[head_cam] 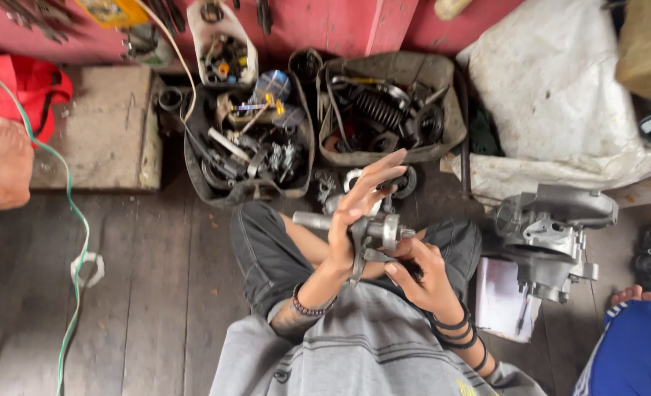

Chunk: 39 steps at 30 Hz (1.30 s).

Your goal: Inspecting a motorcycle crankshaft by rotating the connecting rod and checking for wear or damage.

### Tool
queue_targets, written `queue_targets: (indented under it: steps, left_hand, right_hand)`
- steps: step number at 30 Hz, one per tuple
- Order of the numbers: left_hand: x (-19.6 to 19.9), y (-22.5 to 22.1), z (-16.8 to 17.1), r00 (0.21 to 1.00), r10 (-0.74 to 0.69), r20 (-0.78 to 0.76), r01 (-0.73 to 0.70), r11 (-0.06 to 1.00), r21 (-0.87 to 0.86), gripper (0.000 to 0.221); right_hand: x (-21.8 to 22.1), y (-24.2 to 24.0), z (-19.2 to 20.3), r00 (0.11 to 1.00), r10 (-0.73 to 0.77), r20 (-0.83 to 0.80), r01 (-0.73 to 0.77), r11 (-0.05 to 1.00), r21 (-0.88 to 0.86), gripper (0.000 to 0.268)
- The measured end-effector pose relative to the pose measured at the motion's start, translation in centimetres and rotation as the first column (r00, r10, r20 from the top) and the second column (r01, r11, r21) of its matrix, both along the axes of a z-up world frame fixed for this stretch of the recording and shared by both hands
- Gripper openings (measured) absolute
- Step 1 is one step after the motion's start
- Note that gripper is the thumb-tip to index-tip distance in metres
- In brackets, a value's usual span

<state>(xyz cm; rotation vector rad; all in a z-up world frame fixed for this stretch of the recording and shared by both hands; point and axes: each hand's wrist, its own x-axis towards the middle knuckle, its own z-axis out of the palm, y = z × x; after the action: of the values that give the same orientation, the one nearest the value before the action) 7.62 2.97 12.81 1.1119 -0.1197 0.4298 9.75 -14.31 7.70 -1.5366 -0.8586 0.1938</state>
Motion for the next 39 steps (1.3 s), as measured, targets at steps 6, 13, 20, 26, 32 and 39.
queue_targets:
  steps: [6, 13, 20, 26, 32, 39]
  left_hand:
    - [-0.8, -0.3, 0.8, 1.0, -0.012, 0.01, 0.013, 0.996, -0.092, 0.077]
    - [-0.7, -0.7, 0.5, 0.999, -0.033, 0.027, 0.035, 0.994, -0.107, 0.076]
    - [-0.6, -0.4, -0.4, 0.997, -0.053, 0.057, 0.06, 0.99, -0.126, 0.075]
    - [-0.8, 0.2, 0.1, 1.0, -0.015, 0.026, 0.018, 0.988, -0.156, 0.07]
    - [-0.5, 0.4, -1.5, 0.993, -0.075, 0.089, 0.099, 0.948, -0.302, 0.073]
    - [-0.5, 0.0, -1.3, 0.989, -0.089, 0.118, 0.122, 0.943, -0.31, 0.073]
  right_hand:
    - [-0.1, -1.1, -1.6, 0.999, -0.034, 0.039, 0.036, 0.998, -0.054, 0.014]
    - [-0.6, -1.4, -2.5, 0.993, -0.085, 0.08, 0.088, 0.995, -0.038, 0.016]
    - [-2.5, -0.7, -0.4, 0.999, -0.028, 0.041, 0.028, 1.0, 0.01, 0.016]
    - [0.4, -0.1, -2.2, 0.991, -0.087, 0.099, 0.092, 0.995, -0.048, 0.011]
    - [-1.1, 0.2, -0.2, 0.999, -0.005, 0.032, 0.007, 0.999, -0.047, 0.015]
    - [-1.4, -0.5, 0.1, 0.999, -0.007, 0.031, 0.008, 1.0, -0.029, 0.012]
